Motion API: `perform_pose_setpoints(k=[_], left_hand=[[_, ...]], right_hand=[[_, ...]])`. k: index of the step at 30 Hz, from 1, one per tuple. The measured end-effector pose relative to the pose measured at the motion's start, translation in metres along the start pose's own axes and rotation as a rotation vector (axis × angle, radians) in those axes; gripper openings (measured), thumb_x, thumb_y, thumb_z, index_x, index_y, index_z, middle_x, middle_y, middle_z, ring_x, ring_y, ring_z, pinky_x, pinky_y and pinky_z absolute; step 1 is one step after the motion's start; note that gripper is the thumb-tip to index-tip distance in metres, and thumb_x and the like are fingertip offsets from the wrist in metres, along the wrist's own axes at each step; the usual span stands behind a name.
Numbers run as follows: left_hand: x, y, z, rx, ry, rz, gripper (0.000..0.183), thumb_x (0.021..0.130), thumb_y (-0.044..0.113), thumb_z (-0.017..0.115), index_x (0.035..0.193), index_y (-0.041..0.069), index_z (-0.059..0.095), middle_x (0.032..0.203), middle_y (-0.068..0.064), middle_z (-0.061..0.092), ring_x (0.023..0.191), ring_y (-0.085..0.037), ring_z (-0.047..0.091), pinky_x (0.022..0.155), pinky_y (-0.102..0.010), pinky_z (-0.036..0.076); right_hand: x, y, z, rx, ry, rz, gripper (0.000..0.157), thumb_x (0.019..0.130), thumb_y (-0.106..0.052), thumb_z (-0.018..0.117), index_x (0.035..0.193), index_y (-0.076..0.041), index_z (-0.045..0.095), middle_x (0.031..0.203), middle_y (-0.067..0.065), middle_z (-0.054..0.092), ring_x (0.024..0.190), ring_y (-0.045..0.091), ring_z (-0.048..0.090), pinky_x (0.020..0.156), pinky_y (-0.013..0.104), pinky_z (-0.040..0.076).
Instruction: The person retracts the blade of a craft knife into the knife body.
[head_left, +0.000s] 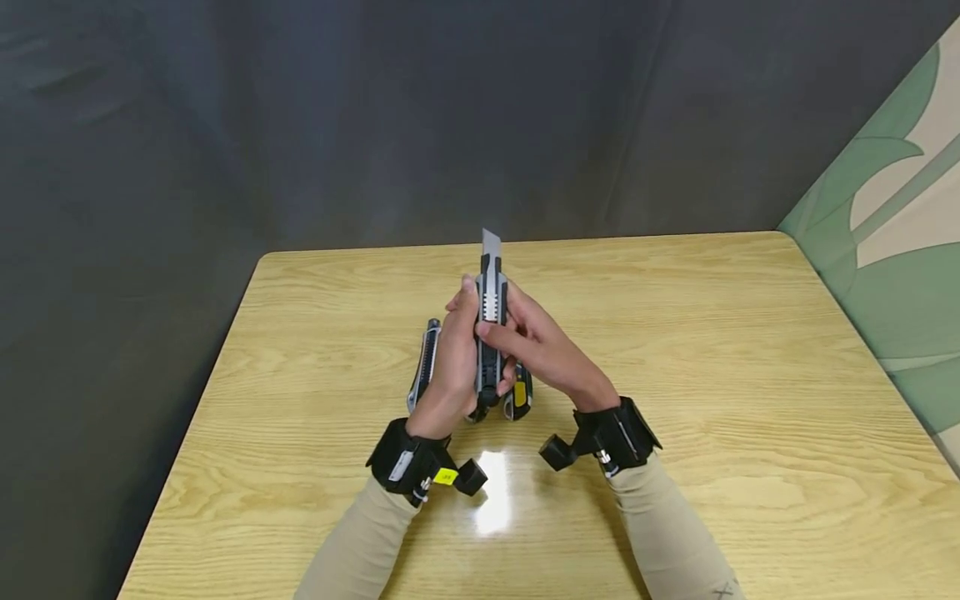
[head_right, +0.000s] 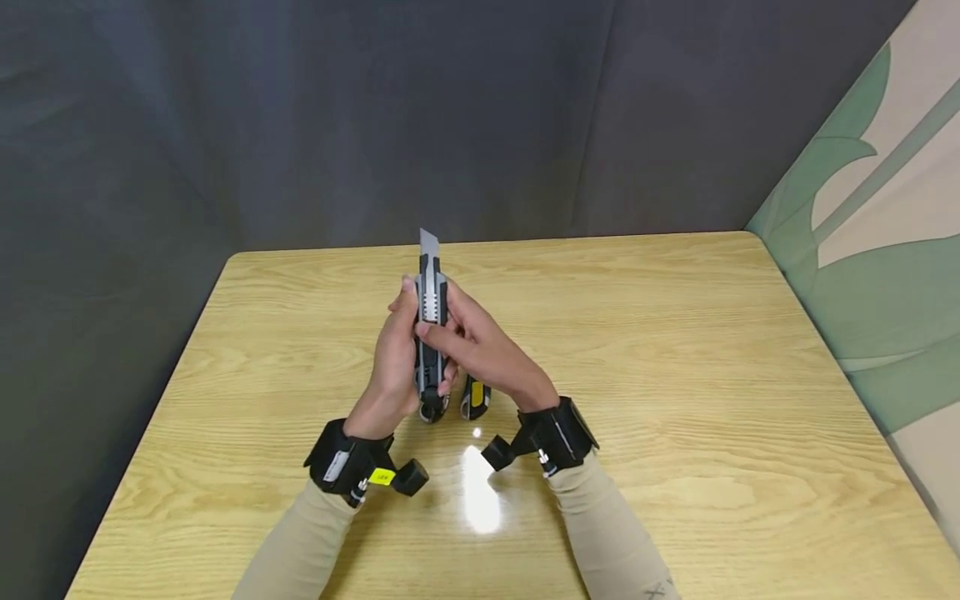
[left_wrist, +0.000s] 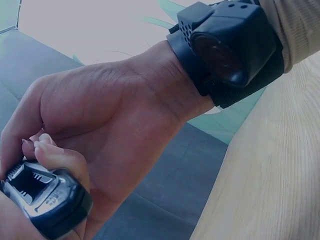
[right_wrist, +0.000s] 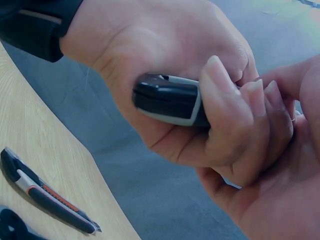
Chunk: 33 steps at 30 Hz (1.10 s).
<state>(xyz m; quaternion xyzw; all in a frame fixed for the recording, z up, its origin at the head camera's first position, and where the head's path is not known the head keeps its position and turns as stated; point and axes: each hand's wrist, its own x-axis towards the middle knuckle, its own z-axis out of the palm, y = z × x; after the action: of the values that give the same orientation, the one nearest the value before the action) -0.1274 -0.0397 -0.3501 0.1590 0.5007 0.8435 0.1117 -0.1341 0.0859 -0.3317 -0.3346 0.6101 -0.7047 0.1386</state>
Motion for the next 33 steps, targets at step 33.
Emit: perform_pose_setpoints(k=[33], left_hand=[[-0.002,0.006,0.004,0.103,0.040,0.049,0.063,0.100,0.050,0.014,0.083,-0.001,0.047,0.057,-0.009,0.046,0.036,-0.028,0.041,0.024,-0.036,0.037]], right_hand=[[-0.002,0.008,0.000,0.043,0.022,-0.008,0.033,0.097,-0.001,0.039,0.130,-0.003,0.039,0.078,0.021,0.057,0.045,0.031,0.052,0.033,0.040,0.048]])
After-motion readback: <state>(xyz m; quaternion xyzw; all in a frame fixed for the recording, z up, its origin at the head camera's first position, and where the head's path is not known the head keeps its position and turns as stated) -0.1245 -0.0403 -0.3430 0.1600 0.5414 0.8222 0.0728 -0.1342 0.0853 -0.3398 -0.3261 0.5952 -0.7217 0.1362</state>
